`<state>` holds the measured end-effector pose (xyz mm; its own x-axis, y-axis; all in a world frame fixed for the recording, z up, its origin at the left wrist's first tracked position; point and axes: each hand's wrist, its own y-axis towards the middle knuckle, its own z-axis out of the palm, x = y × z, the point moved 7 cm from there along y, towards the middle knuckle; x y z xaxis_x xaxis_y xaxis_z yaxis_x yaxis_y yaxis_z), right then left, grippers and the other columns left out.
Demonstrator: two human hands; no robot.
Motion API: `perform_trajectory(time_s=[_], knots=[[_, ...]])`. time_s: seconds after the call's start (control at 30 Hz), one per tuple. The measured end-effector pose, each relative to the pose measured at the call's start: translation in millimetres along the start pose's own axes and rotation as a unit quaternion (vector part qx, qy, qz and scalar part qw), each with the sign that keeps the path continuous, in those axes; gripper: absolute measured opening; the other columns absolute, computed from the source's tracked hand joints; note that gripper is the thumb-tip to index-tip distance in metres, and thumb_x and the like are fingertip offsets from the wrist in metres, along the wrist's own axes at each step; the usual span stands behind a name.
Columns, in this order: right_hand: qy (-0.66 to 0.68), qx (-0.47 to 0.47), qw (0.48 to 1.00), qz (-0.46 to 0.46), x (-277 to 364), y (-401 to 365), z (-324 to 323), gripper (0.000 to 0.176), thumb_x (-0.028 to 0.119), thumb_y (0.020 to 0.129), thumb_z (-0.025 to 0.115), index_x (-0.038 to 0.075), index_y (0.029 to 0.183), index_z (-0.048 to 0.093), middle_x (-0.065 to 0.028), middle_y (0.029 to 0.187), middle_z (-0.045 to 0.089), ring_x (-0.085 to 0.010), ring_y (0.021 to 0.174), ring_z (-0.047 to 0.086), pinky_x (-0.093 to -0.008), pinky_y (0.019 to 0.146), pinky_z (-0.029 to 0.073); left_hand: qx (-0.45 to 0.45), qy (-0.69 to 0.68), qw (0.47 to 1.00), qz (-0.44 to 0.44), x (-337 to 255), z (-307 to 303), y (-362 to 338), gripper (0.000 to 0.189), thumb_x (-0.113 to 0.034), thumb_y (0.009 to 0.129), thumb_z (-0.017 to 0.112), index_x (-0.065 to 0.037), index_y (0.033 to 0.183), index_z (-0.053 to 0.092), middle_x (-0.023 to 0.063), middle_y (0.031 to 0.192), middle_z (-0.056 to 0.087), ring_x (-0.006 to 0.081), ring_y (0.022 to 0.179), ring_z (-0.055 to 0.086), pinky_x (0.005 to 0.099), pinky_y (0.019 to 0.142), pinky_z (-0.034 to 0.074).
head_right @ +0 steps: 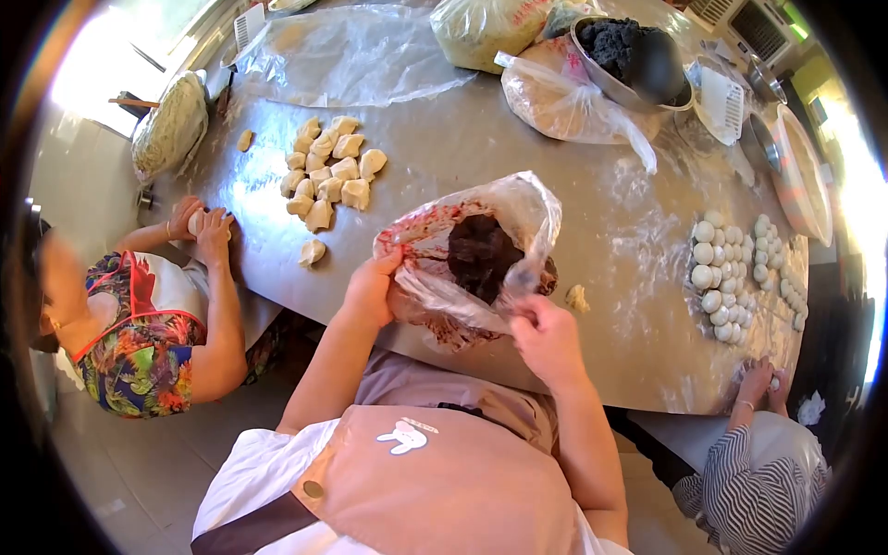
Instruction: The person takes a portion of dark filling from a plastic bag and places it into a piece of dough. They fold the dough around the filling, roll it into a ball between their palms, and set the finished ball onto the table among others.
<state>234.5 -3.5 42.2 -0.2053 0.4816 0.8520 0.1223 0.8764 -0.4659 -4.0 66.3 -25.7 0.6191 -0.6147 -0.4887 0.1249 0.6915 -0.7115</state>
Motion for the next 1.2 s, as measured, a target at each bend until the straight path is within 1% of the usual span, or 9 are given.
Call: perform_trajectory(time_s=[0.2, 0.27, 0.4, 0.47, 0.67, 0.7, 0.83, 1.03, 1.2], knots=[[-0.067, -0.119, 0.988, 0.078, -60, -25, -46, 0.019, 0.006, 0.083, 0.054, -0.004, 0.098, 0.06, -0.0089, 0.074, 0.063, -0.013, 0.058, 0.06, -0.0261, 0.052, 0.048, 0.032, 0.044, 0.997, 0.059, 8, -22, 5, 0.024, -0.011, 0.094, 0.048, -0.002, 0.116, 0.053, 0.011, 0.105, 0.061, 0.021, 0.091, 0.058, 0.0372, 0.082, 0.05], [-0.045, -0.121, 0.988, 0.082, -70, -26, -49, 0.021, 0.007, 0.084, 0.055, -0.003, 0.102, 0.059, -0.009, 0.079, 0.064, -0.0132, 0.064, 0.062, -0.0258, 0.055, 0.049, 0.142, 0.034, 0.988, 0.055, -6, 8, -33, 0.029, -0.015, 0.092, 0.052, -0.003, 0.118, 0.052, 0.0096, 0.108, 0.06, 0.0204, 0.093, 0.058, 0.037, 0.081, 0.05], [0.212, -0.03, 0.972, 0.099, -64, -35, -35, 0.027, 0.013, 0.087, 0.061, 0.0, 0.11, 0.056, -0.0071, 0.093, 0.063, -0.0134, 0.08, 0.061, -0.0252, 0.066, 0.049, 0.247, 0.122, 0.961, -0.008, 10, 3, -62, 0.054, -0.028, 0.088, 0.06, -0.002, 0.132, 0.042, 0.0109, 0.122, 0.057, 0.0249, 0.107, 0.058, 0.04, 0.088, 0.048], [0.417, 0.052, 0.888, 0.187, -39, -45, -8, 0.029, 0.016, 0.088, 0.062, 0.002, 0.112, 0.056, -0.0052, 0.098, 0.062, -0.0134, 0.086, 0.06, -0.0258, 0.07, 0.049, 0.152, 0.2, 0.967, -0.047, 31, 6, -64, 0.059, -0.037, 0.083, 0.068, -0.004, 0.127, 0.046, 0.0084, 0.118, 0.058, 0.0221, 0.102, 0.06, 0.0391, 0.082, 0.051], [0.077, 0.098, 0.992, -0.031, -27, -34, 15, 0.015, 0.01, 0.083, 0.069, 0.005, 0.092, 0.06, 0.0011, 0.084, 0.06, -0.0092, 0.077, 0.055, -0.0266, 0.069, 0.046, 0.085, 0.232, 0.967, -0.064, 71, 16, -66, 0.039, -0.012, 0.081, 0.07, -0.004, 0.115, 0.054, 0.0088, 0.102, 0.063, 0.0214, 0.088, 0.064, 0.0344, 0.071, 0.055], [0.099, 0.133, 0.986, -0.033, -23, -41, 19, 0.016, 0.007, 0.079, 0.072, 0.005, 0.084, 0.058, 0.0024, 0.077, 0.057, -0.0079, 0.073, 0.052, -0.0259, 0.067, 0.044, 0.102, 0.197, 0.969, -0.107, 74, 12, -66, 0.037, 0.004, 0.077, 0.065, -0.002, 0.113, 0.054, 0.0104, 0.101, 0.063, 0.0229, 0.089, 0.064, 0.0353, 0.073, 0.055], [0.005, 0.218, 0.976, 0.002, -35, -54, 22, 0.021, 0.009, 0.075, 0.074, 0.003, 0.09, 0.06, 0.0009, 0.082, 0.059, -0.0097, 0.078, 0.053, -0.0266, 0.071, 0.045, 0.082, 0.178, 0.977, -0.089, 71, -15, -61, 0.047, 0.012, 0.072, 0.059, 0.0, 0.116, 0.052, 0.0124, 0.108, 0.061, 0.0271, 0.096, 0.062, 0.0379, 0.083, 0.052], [0.014, 0.258, 0.965, 0.041, -20, -54, -1, 0.04, 0.015, 0.074, 0.076, 0.002, 0.109, 0.061, -0.0051, 0.099, 0.064, -0.0136, 0.09, 0.058, -0.0273, 0.085, 0.047, 0.087, 0.001, 0.987, -0.139, 67, -22, -85, 0.05, 0.007, 0.08, 0.05, -0.001, 0.129, 0.043, 0.0156, 0.125, 0.054, 0.0301, 0.11, 0.056, 0.0447, 0.093, 0.045], [-0.006, 0.008, 0.999, -0.036, -13, 1, -62, 0.023, 0.017, 0.087, 0.064, 0.001, 0.104, 0.061, -0.0027, 0.091, 0.064, -0.0093, 0.084, 0.057, -0.0256, 0.076, 0.047, 0.088, 0.038, 0.98, -0.176, 83, -2, -92, 0.048, 0.004, 0.082, 0.047, -0.002, 0.13, 0.043, 0.0172, 0.125, 0.054, 0.0299, 0.111, 0.056, 0.0402, 0.087, 0.048]])
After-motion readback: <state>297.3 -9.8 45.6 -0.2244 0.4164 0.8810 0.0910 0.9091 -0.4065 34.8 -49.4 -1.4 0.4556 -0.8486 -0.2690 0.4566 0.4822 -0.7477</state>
